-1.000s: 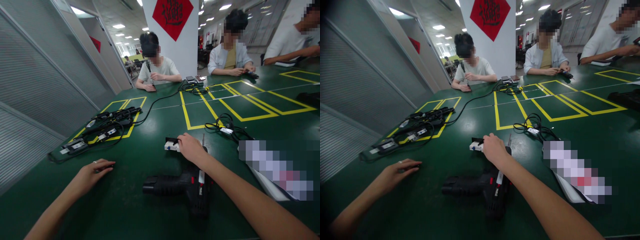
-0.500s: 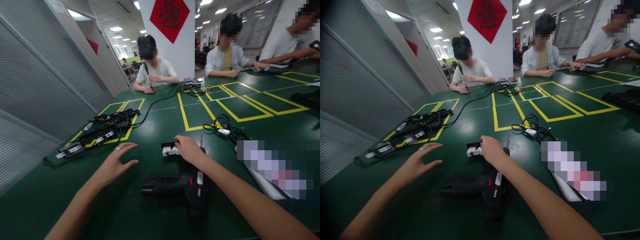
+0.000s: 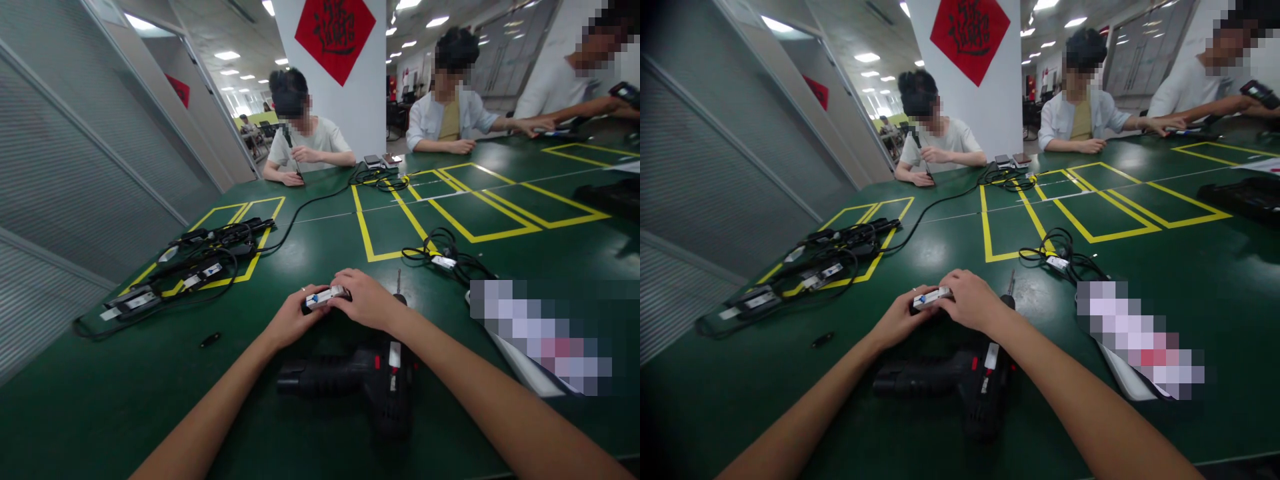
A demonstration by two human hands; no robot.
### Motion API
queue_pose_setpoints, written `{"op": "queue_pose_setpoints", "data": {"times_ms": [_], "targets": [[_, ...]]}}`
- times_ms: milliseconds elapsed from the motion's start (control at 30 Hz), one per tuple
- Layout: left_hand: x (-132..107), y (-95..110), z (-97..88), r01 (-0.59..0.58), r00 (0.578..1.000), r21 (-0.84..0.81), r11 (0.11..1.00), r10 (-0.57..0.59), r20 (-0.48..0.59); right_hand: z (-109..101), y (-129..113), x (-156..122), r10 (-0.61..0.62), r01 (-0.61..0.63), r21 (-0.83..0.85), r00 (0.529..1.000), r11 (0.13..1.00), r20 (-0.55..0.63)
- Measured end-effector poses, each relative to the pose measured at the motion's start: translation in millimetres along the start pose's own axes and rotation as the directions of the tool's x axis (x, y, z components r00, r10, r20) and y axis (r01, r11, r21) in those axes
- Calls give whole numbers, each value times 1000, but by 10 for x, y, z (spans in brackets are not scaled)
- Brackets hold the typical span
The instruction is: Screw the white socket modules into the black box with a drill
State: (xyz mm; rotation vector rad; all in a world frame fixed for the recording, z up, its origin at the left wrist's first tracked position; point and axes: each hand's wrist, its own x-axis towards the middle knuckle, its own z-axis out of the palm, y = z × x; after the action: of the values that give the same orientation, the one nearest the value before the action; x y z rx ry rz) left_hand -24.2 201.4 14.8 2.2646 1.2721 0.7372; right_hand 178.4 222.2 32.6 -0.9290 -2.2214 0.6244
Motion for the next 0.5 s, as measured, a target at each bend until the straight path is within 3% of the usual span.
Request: {"op": "queue_pose_setpoints", "data": {"times_ms": [167, 300, 433, 500], "targets": [[-48, 65, 4, 35, 999, -23, 999, -34, 38, 17, 30, 29, -38, 37, 79, 999, 996, 21], [-43, 85, -52, 102, 992, 28, 994, -104, 70, -35, 16, 55, 22, 6, 248, 994, 969, -110], [-170, 120, -328, 252, 967, 149, 956, -255, 2, -74, 72, 81, 218, -108, 415, 949, 903, -227], [-388, 115, -536, 383, 924, 223, 896, -374, -84, -72, 123, 93, 275, -150, 431, 930, 890, -244]]}}
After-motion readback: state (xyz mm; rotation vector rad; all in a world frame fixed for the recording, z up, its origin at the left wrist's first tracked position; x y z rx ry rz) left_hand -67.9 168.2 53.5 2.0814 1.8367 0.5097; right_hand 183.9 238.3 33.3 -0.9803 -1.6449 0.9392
